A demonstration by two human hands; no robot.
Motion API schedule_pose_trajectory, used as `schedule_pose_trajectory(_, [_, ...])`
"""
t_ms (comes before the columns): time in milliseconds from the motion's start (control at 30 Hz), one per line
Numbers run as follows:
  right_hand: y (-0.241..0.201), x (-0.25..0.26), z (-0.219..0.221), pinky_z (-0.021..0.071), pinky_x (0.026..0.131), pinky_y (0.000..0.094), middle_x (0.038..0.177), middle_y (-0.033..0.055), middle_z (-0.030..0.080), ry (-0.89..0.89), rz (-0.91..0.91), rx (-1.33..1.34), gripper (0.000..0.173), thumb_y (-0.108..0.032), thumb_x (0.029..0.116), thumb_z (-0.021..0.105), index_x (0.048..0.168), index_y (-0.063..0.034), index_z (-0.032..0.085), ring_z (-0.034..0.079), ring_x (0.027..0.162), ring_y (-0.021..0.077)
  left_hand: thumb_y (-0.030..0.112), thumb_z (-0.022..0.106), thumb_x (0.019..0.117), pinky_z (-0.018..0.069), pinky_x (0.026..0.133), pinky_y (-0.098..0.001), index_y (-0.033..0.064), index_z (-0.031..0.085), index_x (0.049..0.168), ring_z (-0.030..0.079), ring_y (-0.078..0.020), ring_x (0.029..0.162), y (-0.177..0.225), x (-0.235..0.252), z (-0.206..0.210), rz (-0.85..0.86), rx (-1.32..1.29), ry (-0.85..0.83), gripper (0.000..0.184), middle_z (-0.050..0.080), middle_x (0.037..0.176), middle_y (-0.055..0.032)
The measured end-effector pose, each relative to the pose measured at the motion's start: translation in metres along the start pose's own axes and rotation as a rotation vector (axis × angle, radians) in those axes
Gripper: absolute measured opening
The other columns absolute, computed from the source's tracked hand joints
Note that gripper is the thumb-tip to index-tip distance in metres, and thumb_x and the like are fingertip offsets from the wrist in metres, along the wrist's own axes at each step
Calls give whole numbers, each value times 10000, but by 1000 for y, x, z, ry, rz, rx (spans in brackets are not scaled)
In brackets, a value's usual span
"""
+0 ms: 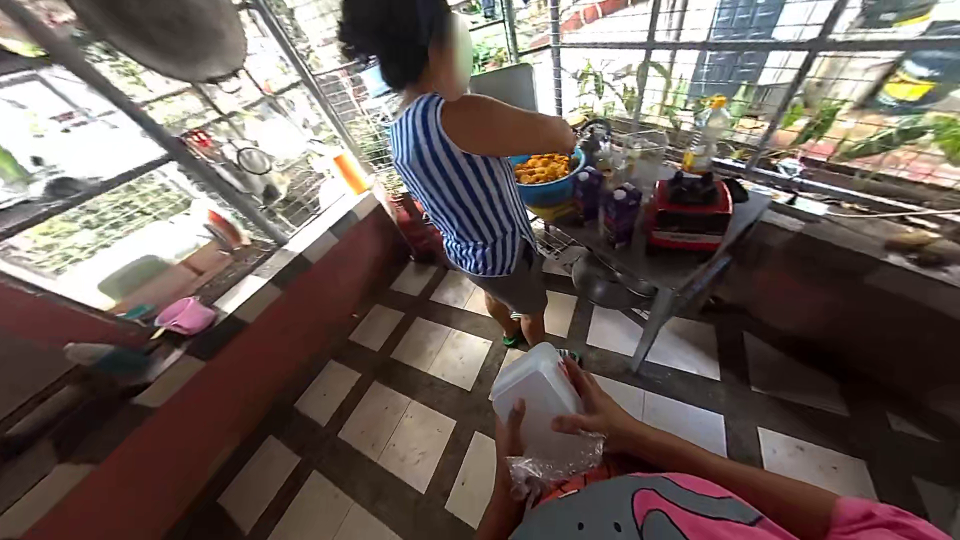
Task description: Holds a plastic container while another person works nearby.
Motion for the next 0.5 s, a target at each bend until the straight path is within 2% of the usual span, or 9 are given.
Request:
schedule_pose_trajectory(67, [-2, 3, -3, 404, 1143, 531, 1539, 331, 377, -1, 0, -2, 1320, -603, 674, 841, 1635, -31, 139, 436, 1401, 422, 436, 577, 946, 602, 836, -331, -21, 381, 1415, 694, -103, 922, 4, 5, 4, -4, 22, 4, 684, 688, 1076, -89])
schedule_pose_trajectory(333, [-7, 17, -24, 399, 1151, 529, 1544, 341, 364, -30, -83, 9, 1290, -581, 709, 835, 1629, -3, 139, 427, 1409, 423, 395, 523, 1011, 603, 868, -342, -23, 391, 1420, 699, -127, 969, 14, 14, 26, 31, 22, -2, 599, 687, 1116, -113])
schedule_pose_trajectory(433, [-7, 20, -36, 389, 1163, 515, 1563, 331, 346, -58, -72, 1, 1289, -574, 710, 832, 1628, -3, 130, 416, 1426, 408, 411, 532, 1000, 602, 865, -350, -23, 400, 1411, 700, -136, 965, 10, 16, 36, 27, 12, 11, 613, 689, 1112, -119])
schedule_pose_trajectory(500, [-4, 20, -46, 408, 1149, 510, 1544, 334, 372, -44, -86, 17, 1282, -561, 703, 842, 1624, 0, 150, 442, 1404, 403, 414, 546, 993, 604, 862, -354, -20, 395, 1417, 703, -144, 965, 7, 17, 47, 15, -6, 17, 625, 690, 1116, -128])
Point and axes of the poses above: each hand's wrist, its own x-axis towards the middle knuckle, its own z-axis out of the palm, y = z × x, the point moved 9 cm from there along x, towards the middle knuckle
